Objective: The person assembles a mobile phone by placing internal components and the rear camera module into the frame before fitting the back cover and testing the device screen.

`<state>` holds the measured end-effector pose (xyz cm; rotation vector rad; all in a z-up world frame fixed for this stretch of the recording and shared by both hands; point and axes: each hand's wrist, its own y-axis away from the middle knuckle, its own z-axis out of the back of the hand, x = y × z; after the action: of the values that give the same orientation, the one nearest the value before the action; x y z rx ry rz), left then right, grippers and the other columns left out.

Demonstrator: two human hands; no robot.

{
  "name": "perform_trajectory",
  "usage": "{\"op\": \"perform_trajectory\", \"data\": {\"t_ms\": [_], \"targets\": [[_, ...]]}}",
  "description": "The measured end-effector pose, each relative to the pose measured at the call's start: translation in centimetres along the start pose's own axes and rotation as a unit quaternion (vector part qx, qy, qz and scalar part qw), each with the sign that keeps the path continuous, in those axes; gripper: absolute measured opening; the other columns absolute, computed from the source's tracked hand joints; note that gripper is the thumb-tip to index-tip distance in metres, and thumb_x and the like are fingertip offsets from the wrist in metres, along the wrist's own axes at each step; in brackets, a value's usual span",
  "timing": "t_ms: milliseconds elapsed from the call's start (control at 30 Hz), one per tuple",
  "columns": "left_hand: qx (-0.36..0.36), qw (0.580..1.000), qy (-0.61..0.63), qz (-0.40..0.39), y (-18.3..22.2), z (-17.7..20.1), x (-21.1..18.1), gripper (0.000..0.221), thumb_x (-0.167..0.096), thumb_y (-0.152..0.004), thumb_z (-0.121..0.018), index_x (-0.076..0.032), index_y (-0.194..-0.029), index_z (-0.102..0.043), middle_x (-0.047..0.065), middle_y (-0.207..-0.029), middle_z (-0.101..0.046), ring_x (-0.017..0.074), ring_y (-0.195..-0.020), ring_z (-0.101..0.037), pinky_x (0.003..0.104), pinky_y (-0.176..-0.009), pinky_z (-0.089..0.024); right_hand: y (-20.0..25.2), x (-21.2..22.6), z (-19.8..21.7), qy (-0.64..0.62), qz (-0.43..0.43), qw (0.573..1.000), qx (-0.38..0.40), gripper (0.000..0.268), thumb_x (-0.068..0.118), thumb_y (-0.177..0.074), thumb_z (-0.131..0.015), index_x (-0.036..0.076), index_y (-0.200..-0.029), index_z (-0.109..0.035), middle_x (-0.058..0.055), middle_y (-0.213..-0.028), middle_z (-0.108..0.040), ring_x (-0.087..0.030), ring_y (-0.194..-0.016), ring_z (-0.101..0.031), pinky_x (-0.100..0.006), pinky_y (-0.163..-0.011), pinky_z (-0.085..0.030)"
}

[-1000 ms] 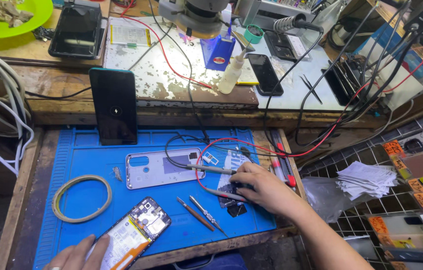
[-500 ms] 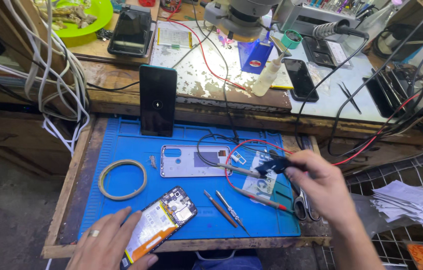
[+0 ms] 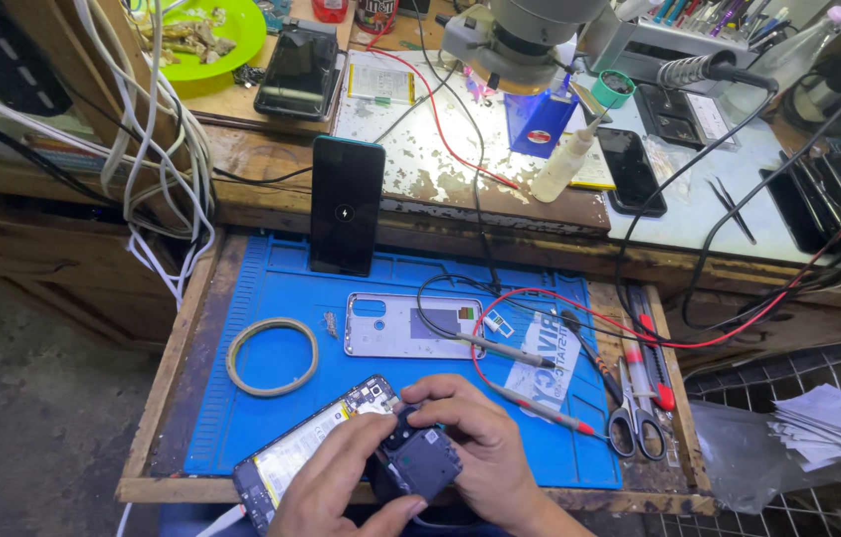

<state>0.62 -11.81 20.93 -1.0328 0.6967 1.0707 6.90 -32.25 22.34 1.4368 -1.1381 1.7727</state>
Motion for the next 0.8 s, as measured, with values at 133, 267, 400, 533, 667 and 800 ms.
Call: {"op": "perform_trajectory", "data": {"t_ms": [133, 267, 400, 533, 667, 800], "targets": [[-0.01, 1.0, 0.016, -0.015, 0.5, -0.9, 1.6, 0.081, -0.025, -0.067, -0.097, 0.004, -0.133, -0.059, 0.024, -0.129, -0.063, 0.0374, -0.122, -0.067, 0.044, -0.1, -0.054, 0.1, -0.2, 0.3, 0.069, 0.013, 0.997, 0.012, 0.028, 0.001, -0.089, -0.076, 0.002, -0.117, -0.071, -0.019, -0.134, -0.064, -0.029, -0.124, -0.067, -0.037, -0.103, -0.056], [-0.054, 0.998, -0.015, -0.037, 0.6, -1.5, 1.7, 0.079, -0.026, -0.069, -0.095, 0.007, -0.131, -0.059, 0.028, -0.128, -0.062, 0.0393, -0.122, -0.066, 0.044, -0.099, -0.055, 0.0, 0.4, 0.8, 0.207, 0.072, 0.974, 0.061, 0.041, 0.003, -0.085, -0.078, 0.001, -0.124, -0.067, -0.023, -0.142, -0.056, -0.035, -0.128, -0.066, -0.042, -0.106, -0.055], [-0.048, 0.99, -0.097, -0.093, 0.1, -0.1, 1.9, 0.078, -0.033, -0.071, -0.092, 0.006, -0.129, -0.059, 0.029, -0.123, -0.065, 0.0421, -0.117, -0.065, 0.048, -0.099, -0.052, 0.3, 2.5, 2.2, 0.315, 0.138, 0.927, 0.149, 0.046, 0.01, -0.086, -0.081, 0.001, -0.128, -0.063, -0.026, -0.146, -0.053, -0.042, -0.133, -0.061, -0.046, -0.111, -0.05], [0.031, 0.987, -0.135, -0.079, 0.2, 1.0, 2.4, 0.079, -0.043, -0.073, -0.089, 0.004, -0.128, -0.057, 0.021, -0.117, -0.07, 0.0381, -0.107, -0.068, 0.052, -0.093, -0.049, -0.5, 3.9, 2.7, 0.303, 0.078, 0.919, 0.241, 0.039, 0.013, -0.093, -0.081, 0.004, -0.127, -0.064, -0.026, -0.153, -0.051, -0.04, -0.137, -0.06, -0.042, -0.11, -0.053], [0.031, 0.976, -0.185, -0.109, 0.4, 0.4, 3.2, 0.071, -0.045, -0.079, -0.082, 0.001, -0.127, -0.057, 0.016, -0.124, -0.071, 0.0309, -0.108, -0.068, 0.051, -0.09, -0.047, -2.2, 5.3, 3.0, 0.294, 0.025, 0.904, 0.309, 0.037, 0.011, -0.093, -0.08, 0.003, -0.124, -0.063, -0.024, -0.153, -0.049, -0.04, -0.139, -0.054, -0.043, -0.111, -0.047], [0.006, 0.967, -0.223, -0.126, 0.1, 0.3, 3.1, 0.069, -0.045, -0.08, -0.076, 0.003, -0.126, -0.057, 0.017, -0.124, -0.067, 0.0307, -0.109, -0.065, 0.053, -0.092, -0.046, -4.1, 5.6, 3.1, 0.227, -0.033, 0.915, 0.333, 0.034, 0.009, -0.092, -0.079, 0.005, -0.121, -0.06, -0.019, -0.147, -0.051, -0.036, -0.137, -0.056, -0.041, -0.111, -0.049]]}}
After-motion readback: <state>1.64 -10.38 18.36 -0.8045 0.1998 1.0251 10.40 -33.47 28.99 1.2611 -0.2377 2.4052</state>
